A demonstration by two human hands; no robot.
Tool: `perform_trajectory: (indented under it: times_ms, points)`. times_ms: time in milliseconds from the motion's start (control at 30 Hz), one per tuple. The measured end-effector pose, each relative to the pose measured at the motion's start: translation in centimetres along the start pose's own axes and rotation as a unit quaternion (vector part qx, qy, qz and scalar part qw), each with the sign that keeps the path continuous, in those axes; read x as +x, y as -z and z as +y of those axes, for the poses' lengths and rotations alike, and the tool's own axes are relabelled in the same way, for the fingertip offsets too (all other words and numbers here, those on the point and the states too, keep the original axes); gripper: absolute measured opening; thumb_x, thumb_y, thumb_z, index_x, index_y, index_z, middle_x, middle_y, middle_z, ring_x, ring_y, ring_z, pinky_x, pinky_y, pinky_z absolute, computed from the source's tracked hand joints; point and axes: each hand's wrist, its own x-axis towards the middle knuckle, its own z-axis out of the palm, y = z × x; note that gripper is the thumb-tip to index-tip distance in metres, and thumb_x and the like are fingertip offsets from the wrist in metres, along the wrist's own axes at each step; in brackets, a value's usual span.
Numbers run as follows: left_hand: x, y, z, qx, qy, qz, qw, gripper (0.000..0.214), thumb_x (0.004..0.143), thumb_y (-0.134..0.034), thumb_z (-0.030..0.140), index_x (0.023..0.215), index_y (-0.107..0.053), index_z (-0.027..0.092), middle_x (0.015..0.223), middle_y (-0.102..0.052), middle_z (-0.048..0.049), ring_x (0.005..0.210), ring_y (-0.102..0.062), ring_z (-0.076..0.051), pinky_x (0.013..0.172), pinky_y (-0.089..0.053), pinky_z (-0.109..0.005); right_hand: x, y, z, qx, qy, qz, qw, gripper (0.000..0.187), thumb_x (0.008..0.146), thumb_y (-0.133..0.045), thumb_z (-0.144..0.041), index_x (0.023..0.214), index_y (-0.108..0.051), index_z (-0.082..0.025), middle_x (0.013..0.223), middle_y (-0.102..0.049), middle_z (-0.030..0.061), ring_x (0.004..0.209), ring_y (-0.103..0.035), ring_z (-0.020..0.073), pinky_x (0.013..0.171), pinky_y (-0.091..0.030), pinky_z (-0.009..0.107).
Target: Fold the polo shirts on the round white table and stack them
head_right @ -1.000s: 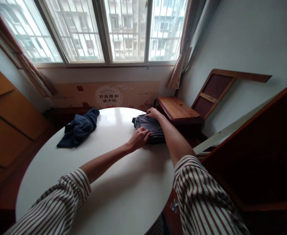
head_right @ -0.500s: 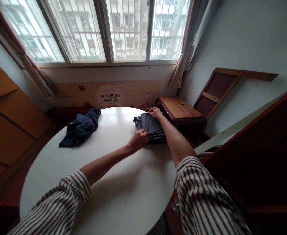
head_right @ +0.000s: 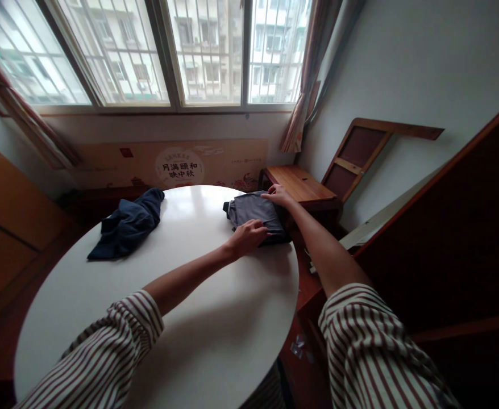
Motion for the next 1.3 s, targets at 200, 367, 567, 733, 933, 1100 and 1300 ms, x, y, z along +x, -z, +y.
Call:
perform_trajectory:
  times_ms: [200,367,567,733,933,1100,1300]
  points:
    - [-0.7,-1.1,-0.6,-0.001,0.017,-0.005,1.000,0.024,0.102,-0.048,0.025,0.096,-0.068,0.015,0.099,-0.060,-0.0090,0.089,-0.062,-0.018,0.077,-0.052,-0.027,-0.3,-0.4,0.3,-0.013,-0.001,0.002,1.000,0.056,0.071,-0.083,-0.046,0.112,-0.068,-0.010,0.113,-0.069,0.0160,0.097,-0.067,0.0249,0.079,-0.056,0.031]
    - [-1.3,-1.3,-0.4,0.089,-0.060,-0.002,0.994,0.023,0.100,-0.042,0.012,0.096,-0.065,0.012,0.099,-0.060,-0.0103,0.092,-0.060,-0.020,0.075,-0.051,-0.027,0.3,-2.1,-0.6,-0.029,0.001,0.046,0.999,0.033,0.074,-0.078,-0.038,0.098,-0.074,-0.015,0.108,-0.073,0.0114,0.106,-0.067,0.0262,0.094,-0.050,0.034]
    - [-2.7,-2.4,0.1,0.121,-0.132,0.008,0.984,0.028,0.102,-0.033,0.012,0.102,-0.062,0.015,0.096,-0.060,-0.0086,0.087,-0.059,-0.019,0.070,-0.050,-0.029,0.1,-3.5,-1.8,-0.036,0.005,0.090,0.995,0.020,0.080,-0.069,-0.034,0.090,-0.075,-0.018,0.090,-0.074,0.0067,0.089,-0.069,0.0232,0.083,-0.053,0.032]
    - [-3.2,-1.5,-0.4,0.115,-0.072,0.040,0.990,0.020,0.101,-0.042,0.016,0.106,-0.061,0.016,0.102,-0.062,-0.0102,0.095,-0.059,-0.023,0.077,-0.051,-0.033,-1.3,-1.9,-2.2,-0.053,0.023,0.120,0.991,0.036,0.074,-0.074,-0.043,0.096,-0.068,-0.015,0.094,-0.071,0.0112,0.090,-0.066,0.0264,0.081,-0.051,0.035]
    - [-6.5,0.5,-2.3,0.026,0.032,0.011,0.999,0.023,0.103,-0.041,0.018,0.112,-0.062,0.017,0.108,-0.065,-0.0097,0.097,-0.063,-0.019,0.077,-0.054,-0.027,-9.0,1.9,-1.9,-0.125,0.262,0.017,0.957,0.034,0.092,-0.055,-0.048,0.072,-0.056,-0.020,0.072,-0.063,0.0056,0.066,-0.057,0.0185,0.067,-0.042,0.029]
    - [-7.1,0.7,-2.3,0.016,0.112,-0.077,0.991,0.029,0.104,-0.037,0.025,0.104,-0.065,0.016,0.101,-0.067,-0.0099,0.085,-0.068,-0.020,0.072,-0.054,-0.030,-14.5,2.8,-1.1,-0.180,0.374,-0.080,0.906,0.037,0.097,-0.046,-0.040,0.066,-0.054,-0.020,0.071,-0.063,0.0052,0.062,-0.055,0.0156,0.064,-0.037,0.027]
    - [-5.6,0.8,-1.3,0.045,0.137,-0.096,0.985,0.027,0.103,-0.039,0.029,0.113,-0.059,0.014,0.106,-0.065,-0.0119,0.087,-0.070,-0.025,0.071,-0.055,-0.034,-11.0,1.0,-4.0,-0.224,0.246,-0.062,0.941,0.040,0.098,-0.044,-0.041,0.086,-0.072,-0.014,0.087,-0.073,0.0140,0.084,-0.067,0.0239,0.079,-0.046,0.030]
